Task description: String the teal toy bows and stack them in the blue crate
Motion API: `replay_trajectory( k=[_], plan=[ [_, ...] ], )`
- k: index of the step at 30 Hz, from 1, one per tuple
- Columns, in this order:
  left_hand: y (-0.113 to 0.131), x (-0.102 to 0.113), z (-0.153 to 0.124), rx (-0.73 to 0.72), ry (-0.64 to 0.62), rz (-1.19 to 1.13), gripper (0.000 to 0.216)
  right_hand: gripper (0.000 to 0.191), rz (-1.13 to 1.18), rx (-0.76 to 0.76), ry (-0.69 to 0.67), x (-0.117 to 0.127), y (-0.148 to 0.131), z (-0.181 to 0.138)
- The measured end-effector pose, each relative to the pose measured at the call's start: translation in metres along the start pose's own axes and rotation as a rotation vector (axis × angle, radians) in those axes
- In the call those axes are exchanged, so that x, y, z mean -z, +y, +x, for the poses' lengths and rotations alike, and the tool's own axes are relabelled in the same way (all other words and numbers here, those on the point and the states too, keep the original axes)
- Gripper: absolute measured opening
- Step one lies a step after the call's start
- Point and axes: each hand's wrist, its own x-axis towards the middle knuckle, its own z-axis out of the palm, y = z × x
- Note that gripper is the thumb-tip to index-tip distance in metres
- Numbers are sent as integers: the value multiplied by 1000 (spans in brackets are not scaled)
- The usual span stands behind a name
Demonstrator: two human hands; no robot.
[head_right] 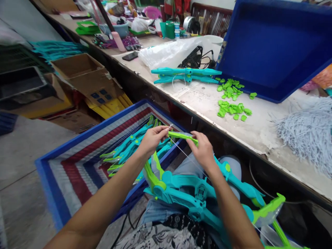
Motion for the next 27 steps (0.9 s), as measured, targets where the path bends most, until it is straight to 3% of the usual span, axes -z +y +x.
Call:
replay_trajectory(
  k=[4, 7, 9, 13, 16, 19, 21, 25, 26, 27],
  plan=[
    [8, -7, 8, 6, -83, -266, 37, 63, -326, -156, -289, 57, 46, -66],
    [15, -22, 6, -132, -103, -289, 37, 52, -424, -281, -434, 79, 72, -96],
    [18, -36, -3, -297, -175, -120, 25, 46, -396, -289, -470, 90, 80, -99],
    [19, -72, -29, -819, -520, 538, 24, 48, -315, -195, -548, 114, 74, -76],
    [18, -95, -35, -1116, -529, 968, 35, 47, -258, -66, -645, 123, 58, -43],
    [20, -99, -23, -1162, -508, 1188, 34, 41, -254, 98, -706, 118, 35, -9],
    [22, -88, -12, -1111, -493, 1268, 32, 40, -308, 175, -616, 115, 17, 5],
    [20, -55, 9, -938, -444, 1335, 28, 33, -486, 205, 163, 110, -9, -14],
    [18, -49, 14, -892, -456, 1334, 29, 29, -491, 260, 254, 104, -10, -27],
    [15, -44, 18, -850, -478, 1327, 31, 26, -472, 365, 203, 96, -10, -42]
  ],
)
